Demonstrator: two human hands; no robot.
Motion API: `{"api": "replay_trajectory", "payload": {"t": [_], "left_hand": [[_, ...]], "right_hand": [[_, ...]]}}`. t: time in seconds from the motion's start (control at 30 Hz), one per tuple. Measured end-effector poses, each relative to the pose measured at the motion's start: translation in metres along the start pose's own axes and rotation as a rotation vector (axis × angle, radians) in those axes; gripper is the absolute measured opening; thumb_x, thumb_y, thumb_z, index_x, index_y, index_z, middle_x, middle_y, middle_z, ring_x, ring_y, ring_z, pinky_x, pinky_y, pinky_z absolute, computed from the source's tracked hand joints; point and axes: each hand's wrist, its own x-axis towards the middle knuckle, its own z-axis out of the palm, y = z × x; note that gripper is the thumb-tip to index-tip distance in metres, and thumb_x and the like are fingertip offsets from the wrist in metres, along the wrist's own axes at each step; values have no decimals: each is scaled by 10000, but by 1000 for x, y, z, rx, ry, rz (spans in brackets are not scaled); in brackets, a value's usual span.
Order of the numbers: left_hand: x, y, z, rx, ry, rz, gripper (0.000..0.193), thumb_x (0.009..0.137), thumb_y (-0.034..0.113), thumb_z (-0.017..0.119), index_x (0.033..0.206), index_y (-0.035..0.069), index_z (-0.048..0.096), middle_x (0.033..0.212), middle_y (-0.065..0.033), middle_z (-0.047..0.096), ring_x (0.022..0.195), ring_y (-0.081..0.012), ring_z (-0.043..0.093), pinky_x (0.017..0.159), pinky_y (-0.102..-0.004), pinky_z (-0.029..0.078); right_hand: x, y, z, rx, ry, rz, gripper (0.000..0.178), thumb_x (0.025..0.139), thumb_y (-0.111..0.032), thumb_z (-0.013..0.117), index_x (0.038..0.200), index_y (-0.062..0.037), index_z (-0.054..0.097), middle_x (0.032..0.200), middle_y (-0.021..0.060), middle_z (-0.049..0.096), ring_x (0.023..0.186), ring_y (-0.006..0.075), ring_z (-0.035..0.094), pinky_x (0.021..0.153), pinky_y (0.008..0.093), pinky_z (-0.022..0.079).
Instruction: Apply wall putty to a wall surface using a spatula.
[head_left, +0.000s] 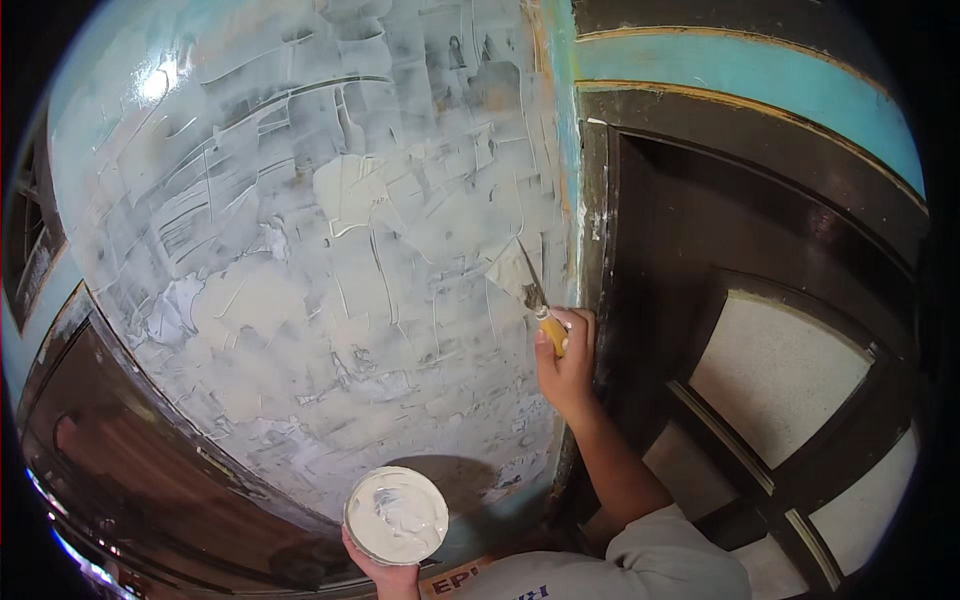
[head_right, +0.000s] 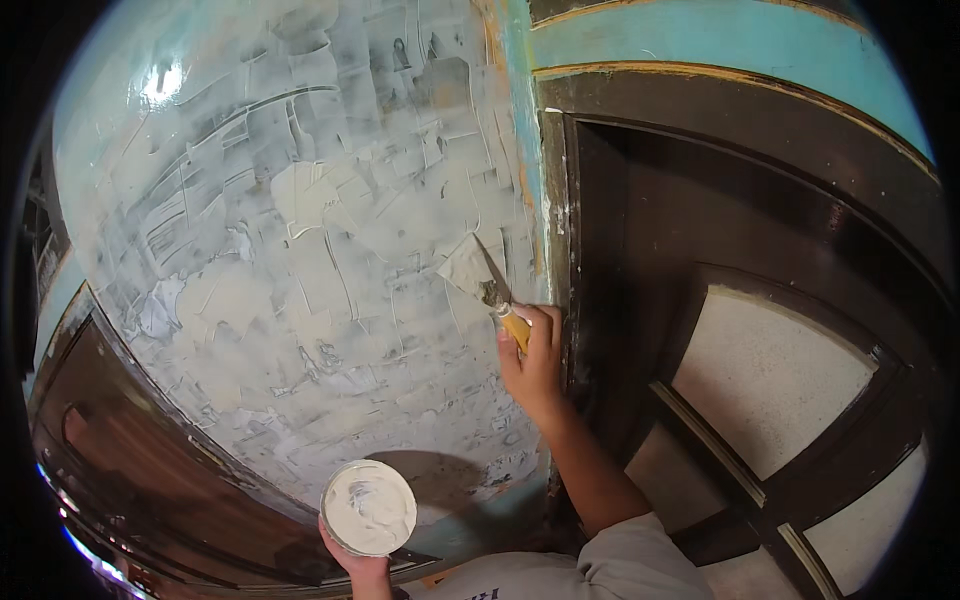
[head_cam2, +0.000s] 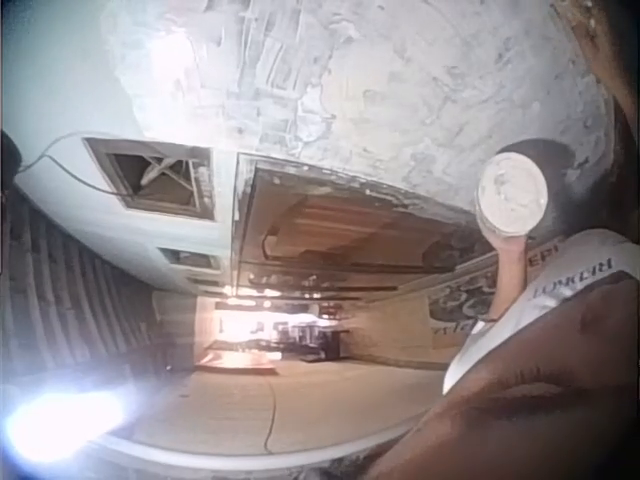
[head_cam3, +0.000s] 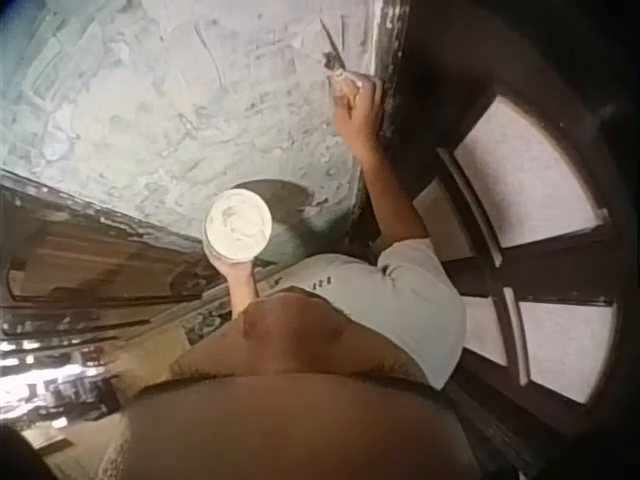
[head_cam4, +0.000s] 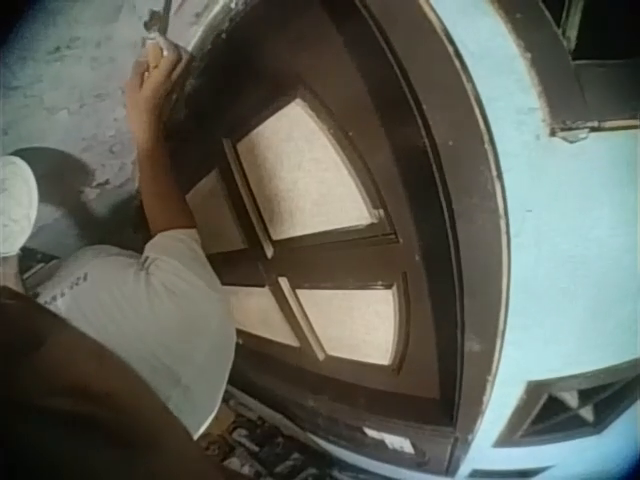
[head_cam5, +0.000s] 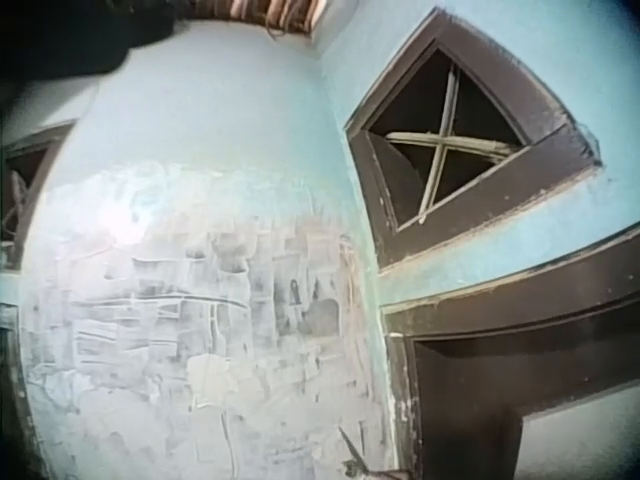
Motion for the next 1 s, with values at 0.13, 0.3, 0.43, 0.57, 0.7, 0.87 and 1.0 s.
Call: {"api": "replay_trajectory", "payload": {"t": [0.13, 0.3, 0.43, 0.57, 0.7, 0.87, 1.0], "left_hand": [[3, -3, -3, 81, -36, 28, 565, 969, 448, 317, 1351, 73, 498, 1386, -105, 514, 1280, -307, 472, 1089, -474, 369], [7, -8, -1, -31, 33, -38, 574, 957, 464, 347, 1360, 84, 496, 1388, -107, 514, 1285, -319, 468, 1091, -487, 363], [6, -9, -2, -38, 17, -54, 569, 954, 461, 360, 1361, 88, 497, 1397, -105, 506, 1291, -321, 461, 1093, -492, 358], [7, -11, -6, 0, 21, -45, 609, 947, 508, 342, 1378, 101, 481, 1413, -95, 489, 1305, -310, 446, 1100, -480, 349], [2, -9, -2, 36, -35, 25, 573, 958, 461, 352, 1359, 78, 495, 1400, -109, 501, 1293, -317, 459, 1097, -488, 354], [1, -8, -4, 193, -209, 142, 582, 972, 470, 331, 1373, 74, 480, 1408, -110, 492, 1298, -304, 456, 1092, -470, 365], [1, -6, 4, 27, -17, 45, 567, 984, 451, 314, 1376, 74, 472, 1406, -111, 493, 1296, -298, 459, 1088, -462, 373]], "right_hand": [[13, -7, -1, 188, -26, 131, 287, 988, -132, 467, 1241, 2, 464, 997, 80, 524, 810, 152, 515, 748, 300, 453], [32, -26, 11, 601, -91, 407, 330, 1053, -226, 350, 1296, -28, 452, 869, 33, 531, 670, 82, 453, 611, 239, 415], [37, -28, 21, 617, -65, 441, 295, 1050, -250, 375, 1253, -49, 447, 845, 41, 535, 626, 73, 426, 574, 223, 394], [48, -18, 32, 490, -4, 340, 227, 1033, -222, 432, 1186, -60, 391, 822, 50, 549, 572, 72, 427, 526, 211, 380], [57, -28, 27, 574, -97, 521, 198, 1017, -204, 481, 1098, -65, 367, 784, 75, 581, 545, 80, 473, 478, 231, 389], [69, -37, 13, 476, -195, 603, 224, 1010, -219, 507, 1059, -53, 366, 766, 65, 592, 551, 94, 506, 474, 251, 407], [64, -30, 11, 398, -200, 565, 212, 1009, -208, 512, 1056, -47, 382, 769, 63, 593, 557, 102, 519, 509, 269, 432]]}}
